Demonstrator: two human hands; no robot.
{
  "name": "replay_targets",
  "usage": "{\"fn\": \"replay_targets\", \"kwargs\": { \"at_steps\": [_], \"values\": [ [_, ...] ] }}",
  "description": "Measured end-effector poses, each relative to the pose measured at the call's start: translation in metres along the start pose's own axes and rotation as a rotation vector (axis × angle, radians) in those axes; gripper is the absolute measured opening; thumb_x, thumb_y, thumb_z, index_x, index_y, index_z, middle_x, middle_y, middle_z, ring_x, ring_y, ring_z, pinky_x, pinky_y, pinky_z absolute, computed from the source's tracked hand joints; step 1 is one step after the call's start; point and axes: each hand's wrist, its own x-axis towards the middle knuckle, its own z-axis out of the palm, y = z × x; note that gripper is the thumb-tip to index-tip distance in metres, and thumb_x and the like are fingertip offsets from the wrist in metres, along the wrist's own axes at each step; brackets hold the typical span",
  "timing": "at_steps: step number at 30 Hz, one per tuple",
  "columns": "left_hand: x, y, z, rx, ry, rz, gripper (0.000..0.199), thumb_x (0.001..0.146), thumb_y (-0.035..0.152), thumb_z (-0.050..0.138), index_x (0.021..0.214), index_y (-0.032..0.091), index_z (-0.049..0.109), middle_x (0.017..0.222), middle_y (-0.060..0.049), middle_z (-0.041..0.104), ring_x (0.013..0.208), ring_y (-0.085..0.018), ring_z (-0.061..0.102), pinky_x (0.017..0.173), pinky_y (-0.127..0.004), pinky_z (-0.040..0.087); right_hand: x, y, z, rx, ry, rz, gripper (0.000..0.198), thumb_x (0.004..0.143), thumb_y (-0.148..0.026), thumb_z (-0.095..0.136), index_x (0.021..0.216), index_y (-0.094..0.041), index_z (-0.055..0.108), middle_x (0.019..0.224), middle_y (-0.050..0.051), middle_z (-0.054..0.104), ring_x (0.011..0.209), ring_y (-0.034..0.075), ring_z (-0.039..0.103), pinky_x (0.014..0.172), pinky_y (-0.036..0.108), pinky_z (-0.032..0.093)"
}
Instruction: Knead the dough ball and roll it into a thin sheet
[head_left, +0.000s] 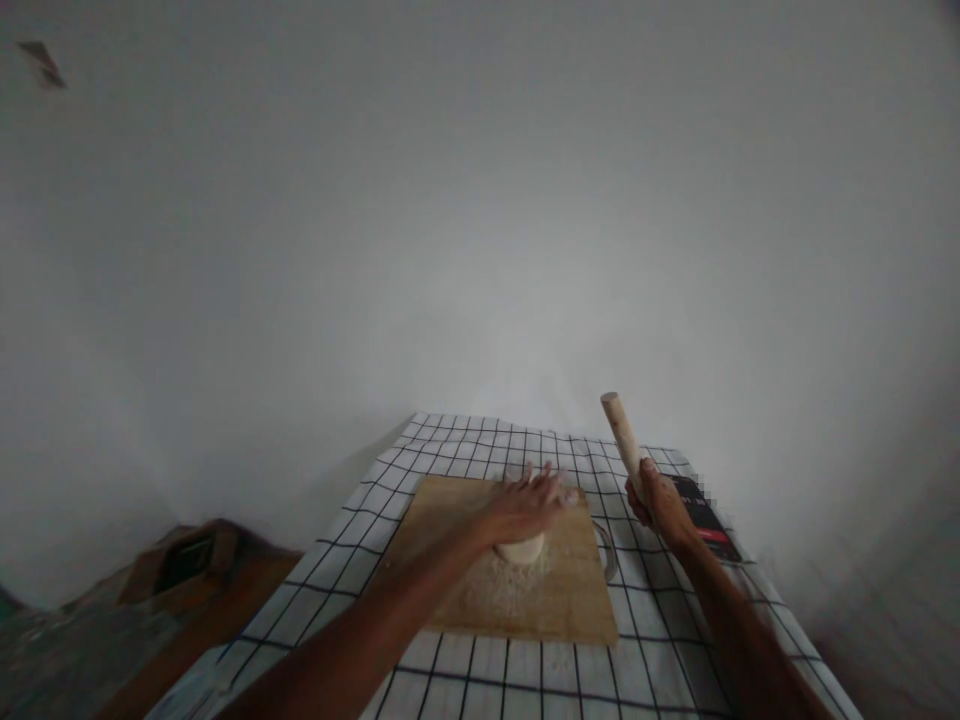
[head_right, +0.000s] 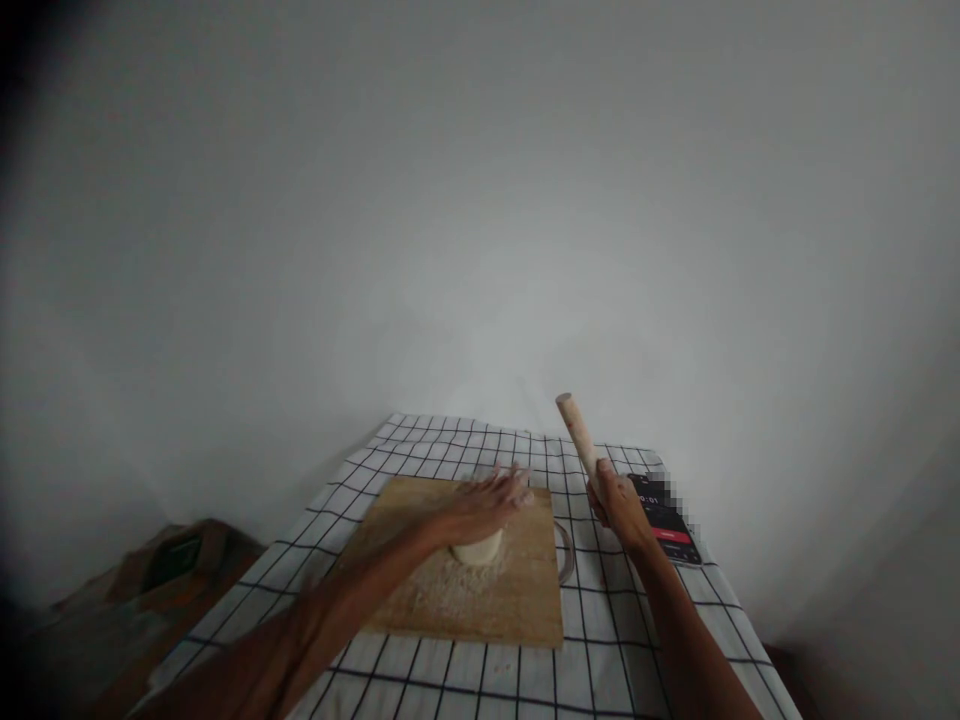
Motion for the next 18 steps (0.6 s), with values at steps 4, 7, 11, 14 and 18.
{"fn": "replay_targets", "kwargs": {
  "at_steps": [4, 7, 11, 14, 18],
  "values": [
    [0.013, -0.024, -0.04, -0.031, 0.028, 0.033, 0.063, 0.099, 0.06, 0.0, 0.157, 0.036, 0.008, 0.165, -0.001, 0.008, 0.151, -0.029, 0.006, 0.117, -0.059, 0.023, 0.002, 0.001, 0.002, 0.002, 0.02, 0.002, 0.067, 0.09, -0.078, 0.026, 0.062, -0.021, 0.047, 0.047, -0.004, 0.04, 0.038, 0.009, 0.033, 0.037, 0.022, 0.027],
    [0.009, -0.024, -0.055, -0.005, 0.036, 0.14, 0.06, 0.102, 0.058, 0.009, 0.155, 0.034, 0.023, 0.164, 0.002, 0.017, 0.152, -0.023, 0.006, 0.122, -0.049, 0.015, 0.005, 0.005, 0.003, -0.016, 0.023, -0.003, 0.068, 0.089, -0.078, 0.026, 0.057, -0.021, 0.044, 0.045, -0.004, 0.037, 0.038, 0.009, 0.032, 0.037, 0.022, 0.026],
    [-0.013, -0.007, -0.037, 0.136, 0.102, 0.294, 0.057, 0.103, 0.054, 0.017, 0.153, 0.029, 0.03, 0.164, 0.001, 0.019, 0.152, -0.024, 0.004, 0.123, -0.052, 0.007, 0.006, 0.007, 0.002, -0.054, 0.017, -0.003, 0.067, 0.091, -0.076, 0.029, 0.057, -0.02, 0.046, 0.045, -0.003, 0.038, 0.038, 0.009, 0.035, 0.037, 0.021, 0.027],
    [-0.029, 0.001, -0.014, 0.185, 0.093, 0.365, 0.057, 0.104, 0.05, 0.02, 0.154, 0.025, 0.027, 0.163, -0.003, 0.023, 0.152, -0.024, 0.009, 0.123, -0.052, 0.006, 0.005, 0.007, 0.0, -0.072, 0.019, 0.001, 0.067, 0.092, -0.074, 0.028, 0.058, -0.02, 0.048, 0.046, -0.003, 0.039, 0.038, 0.008, 0.035, 0.038, 0.021, 0.026],
    [-0.028, -0.004, -0.006, 0.077, -0.001, 0.342, 0.057, 0.103, 0.051, 0.023, 0.152, 0.024, 0.035, 0.161, -0.004, 0.029, 0.151, -0.025, 0.017, 0.123, -0.051, 0.01, 0.005, 0.009, 0.0, -0.095, 0.013, 0.009, 0.067, 0.092, -0.073, 0.029, 0.059, -0.019, 0.05, 0.046, -0.003, 0.04, 0.039, 0.009, 0.036, 0.038, 0.022, 0.027]
  ]
}}
